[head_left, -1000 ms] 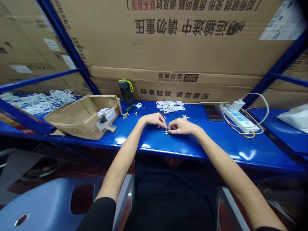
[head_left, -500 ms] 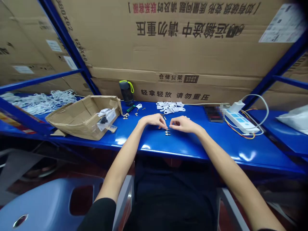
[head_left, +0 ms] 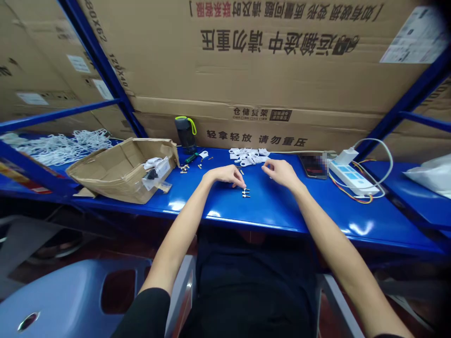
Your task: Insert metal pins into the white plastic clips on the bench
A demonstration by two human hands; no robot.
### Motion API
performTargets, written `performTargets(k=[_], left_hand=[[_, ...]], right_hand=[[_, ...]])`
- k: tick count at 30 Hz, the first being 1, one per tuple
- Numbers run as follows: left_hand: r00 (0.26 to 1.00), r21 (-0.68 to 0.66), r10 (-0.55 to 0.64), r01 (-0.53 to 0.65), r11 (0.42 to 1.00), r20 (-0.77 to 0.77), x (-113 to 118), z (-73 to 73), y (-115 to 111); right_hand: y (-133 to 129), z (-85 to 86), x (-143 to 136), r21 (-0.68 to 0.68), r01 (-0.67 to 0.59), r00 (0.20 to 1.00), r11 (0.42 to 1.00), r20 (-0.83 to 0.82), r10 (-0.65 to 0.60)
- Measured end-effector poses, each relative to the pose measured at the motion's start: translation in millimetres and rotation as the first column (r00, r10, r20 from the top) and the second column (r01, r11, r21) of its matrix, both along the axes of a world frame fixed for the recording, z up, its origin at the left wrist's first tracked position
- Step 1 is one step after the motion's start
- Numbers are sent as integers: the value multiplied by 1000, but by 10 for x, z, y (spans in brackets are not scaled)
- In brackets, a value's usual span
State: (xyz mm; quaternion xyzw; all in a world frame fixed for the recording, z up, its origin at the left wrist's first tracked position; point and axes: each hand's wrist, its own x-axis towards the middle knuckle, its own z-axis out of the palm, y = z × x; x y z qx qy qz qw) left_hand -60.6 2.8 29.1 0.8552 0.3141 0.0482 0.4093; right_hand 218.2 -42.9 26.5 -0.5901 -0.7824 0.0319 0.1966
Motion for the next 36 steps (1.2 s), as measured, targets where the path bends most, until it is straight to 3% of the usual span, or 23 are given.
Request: performTargets(k=[4, 9, 13, 19, 22, 27, 32, 36], left_hand=[[990, 86, 115, -122, 989, 79, 1, 19, -27], [933, 297, 316, -355, 886, 173, -34, -15, 43], [914, 404, 378, -405, 820, 151, -72, -23, 97], [949, 349, 264, -308, 885, 170, -73, -12, 87], [952, 309, 239, -289, 906, 191, -63, -28, 85], [961, 178, 194, -229, 957, 196, -51, -45, 81], [997, 18, 15, -16, 1000, 69, -42, -28, 54], [1000, -16, 4, -4, 1000, 30, -32, -20, 36]], right_hand=[[49, -9, 163, -29, 80, 988, 996, 138, -75], [85, -17, 335, -151, -87, 989, 985, 108, 104], [91, -27, 377, -197, -130, 984, 972, 94, 150], [94, -27, 377, -170, -120, 989, 978, 68, 133], [63, -12, 263, -152, -245, 969, 958, -58, 238], [-32, -72, -79, -142, -467, 866, 873, -273, 419], [-40, -207, -244, -185, -524, 842, 832, -262, 472], [-35, -240, -277, -215, -511, 852, 832, -252, 458]])
